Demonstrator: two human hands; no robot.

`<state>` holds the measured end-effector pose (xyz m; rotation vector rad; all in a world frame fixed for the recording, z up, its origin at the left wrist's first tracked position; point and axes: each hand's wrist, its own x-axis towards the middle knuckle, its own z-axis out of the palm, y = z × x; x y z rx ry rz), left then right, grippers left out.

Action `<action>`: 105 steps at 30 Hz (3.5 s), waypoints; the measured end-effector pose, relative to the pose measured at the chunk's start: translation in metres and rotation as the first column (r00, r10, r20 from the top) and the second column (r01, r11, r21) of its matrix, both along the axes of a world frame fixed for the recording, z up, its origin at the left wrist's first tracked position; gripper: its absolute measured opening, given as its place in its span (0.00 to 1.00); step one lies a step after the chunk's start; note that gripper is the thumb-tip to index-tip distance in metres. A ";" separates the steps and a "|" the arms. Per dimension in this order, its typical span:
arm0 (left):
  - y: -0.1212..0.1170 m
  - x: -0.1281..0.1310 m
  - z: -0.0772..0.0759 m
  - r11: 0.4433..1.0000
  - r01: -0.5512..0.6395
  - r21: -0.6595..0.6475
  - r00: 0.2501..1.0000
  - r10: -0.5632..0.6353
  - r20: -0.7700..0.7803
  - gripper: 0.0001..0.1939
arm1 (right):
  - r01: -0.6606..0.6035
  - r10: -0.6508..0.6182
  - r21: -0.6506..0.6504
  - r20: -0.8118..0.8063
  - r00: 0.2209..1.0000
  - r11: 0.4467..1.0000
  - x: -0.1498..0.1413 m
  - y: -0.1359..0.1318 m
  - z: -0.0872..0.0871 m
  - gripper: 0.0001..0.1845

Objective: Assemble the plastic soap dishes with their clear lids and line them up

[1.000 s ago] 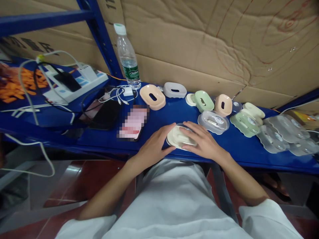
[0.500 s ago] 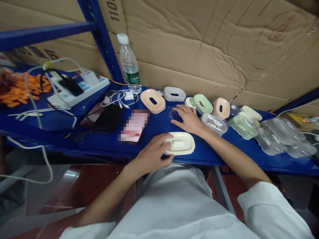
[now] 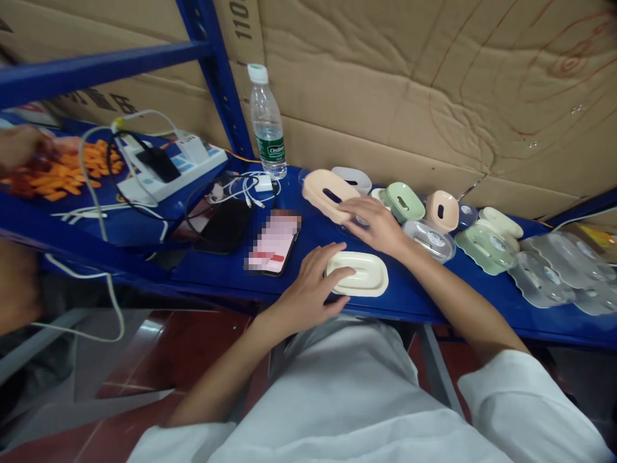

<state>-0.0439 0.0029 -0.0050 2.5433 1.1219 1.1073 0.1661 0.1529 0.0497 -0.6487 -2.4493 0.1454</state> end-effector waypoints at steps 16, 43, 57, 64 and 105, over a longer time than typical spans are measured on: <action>0.007 0.004 -0.008 0.997 0.021 0.072 0.997 -0.015 -0.081 0.23 | -0.089 0.100 -0.126 0.081 0.992 0.988 0.084 -0.103 -0.029 0.27; 0.004 0.004 -0.003 0.983 -0.129 -0.128 0.971 0.152 0.186 0.37 | 0.171 -0.183 -0.288 -0.014 0.983 0.942 0.063 -0.058 0.002 0.24; 0.008 0.003 -0.010 0.983 -0.141 -0.117 0.974 0.159 0.162 0.35 | 0.125 -0.131 0.043 0.226 0.965 0.991 0.054 -0.112 -0.025 0.31; 0.009 0.003 -0.009 0.977 -0.155 -0.150 0.968 0.180 0.174 0.31 | 0.126 -0.132 0.040 0.203 0.970 0.991 0.053 -0.117 -0.035 0.35; 0.032 0.044 0.019 0.972 -0.208 0.106 0.882 0.234 -0.409 0.35 | 0.495 -0.490 0.047 0.257 0.833 0.867 0.149 -0.055 -0.032 0.21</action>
